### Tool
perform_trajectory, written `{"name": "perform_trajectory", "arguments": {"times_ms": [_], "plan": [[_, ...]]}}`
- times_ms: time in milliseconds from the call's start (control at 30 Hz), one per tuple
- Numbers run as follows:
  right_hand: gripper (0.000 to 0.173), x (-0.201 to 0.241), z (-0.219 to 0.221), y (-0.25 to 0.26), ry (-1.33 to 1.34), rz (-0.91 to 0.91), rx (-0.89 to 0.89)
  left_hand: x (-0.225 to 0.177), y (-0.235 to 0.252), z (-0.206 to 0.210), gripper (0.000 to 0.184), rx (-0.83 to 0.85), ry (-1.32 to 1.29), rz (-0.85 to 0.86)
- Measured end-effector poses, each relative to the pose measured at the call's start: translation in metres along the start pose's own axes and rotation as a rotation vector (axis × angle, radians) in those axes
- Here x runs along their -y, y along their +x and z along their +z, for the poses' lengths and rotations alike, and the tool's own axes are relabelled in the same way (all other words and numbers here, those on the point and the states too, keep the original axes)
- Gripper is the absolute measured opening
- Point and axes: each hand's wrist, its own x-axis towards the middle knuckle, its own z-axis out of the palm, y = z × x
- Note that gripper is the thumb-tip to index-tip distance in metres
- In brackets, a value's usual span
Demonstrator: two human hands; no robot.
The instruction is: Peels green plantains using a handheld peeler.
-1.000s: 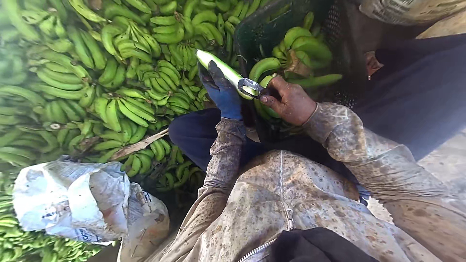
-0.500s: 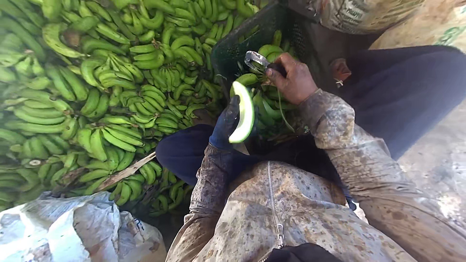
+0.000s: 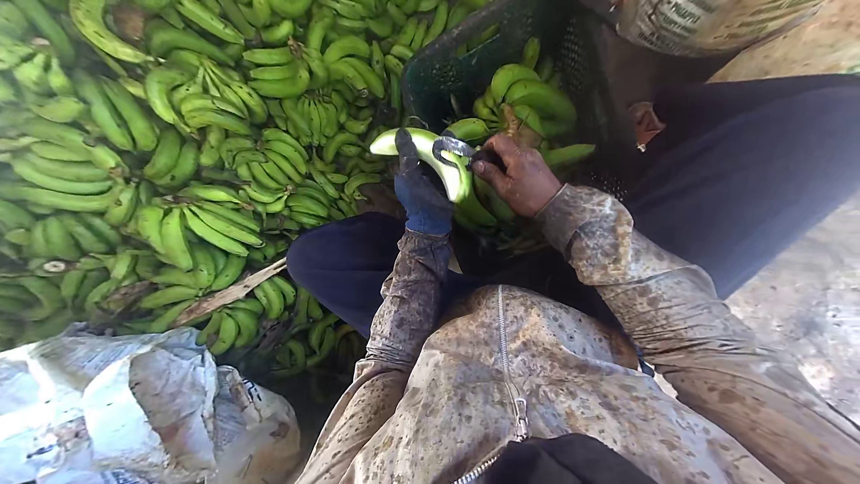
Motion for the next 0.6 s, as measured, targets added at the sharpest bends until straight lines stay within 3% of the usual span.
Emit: {"name": "perform_trajectory", "arguments": {"times_ms": [100,200,267,300,400,467,600], "plan": [[0.039,-0.006,-0.016,0.011,0.025,-0.009,-0.009,-0.003,-0.011,-0.004,0.035,0.268,0.306,-0.061],[0.040,-0.014,-0.035,0.021,0.008,0.042,0.037,-0.030,-0.028,-0.004,0.034,0.578,0.656,-0.420],[0.042,-0.020,-0.043,0.027,-0.022,0.095,0.017,-0.037,-0.034,-0.004,0.038,0.792,0.709,-0.641],[0.042,-0.023,-0.046,0.028,-0.029,0.129,-0.007,-0.035,-0.037,-0.006,0.043,0.805,0.676,-0.678],[0.043,-0.019,-0.047,0.020,-0.026,0.123,-0.098,-0.019,-0.029,-0.016,0.048,0.577,0.295,-0.488],[0.044,-0.012,-0.040,0.009,-0.009,0.057,-0.128,-0.013,-0.013,-0.016,0.036,0.439,-0.011,-0.350],[0.042,-0.007,-0.013,-0.008,0.011,-0.127,-0.135,-0.023,0.014,-0.010,0.055,0.067,-0.318,-0.294]]}}
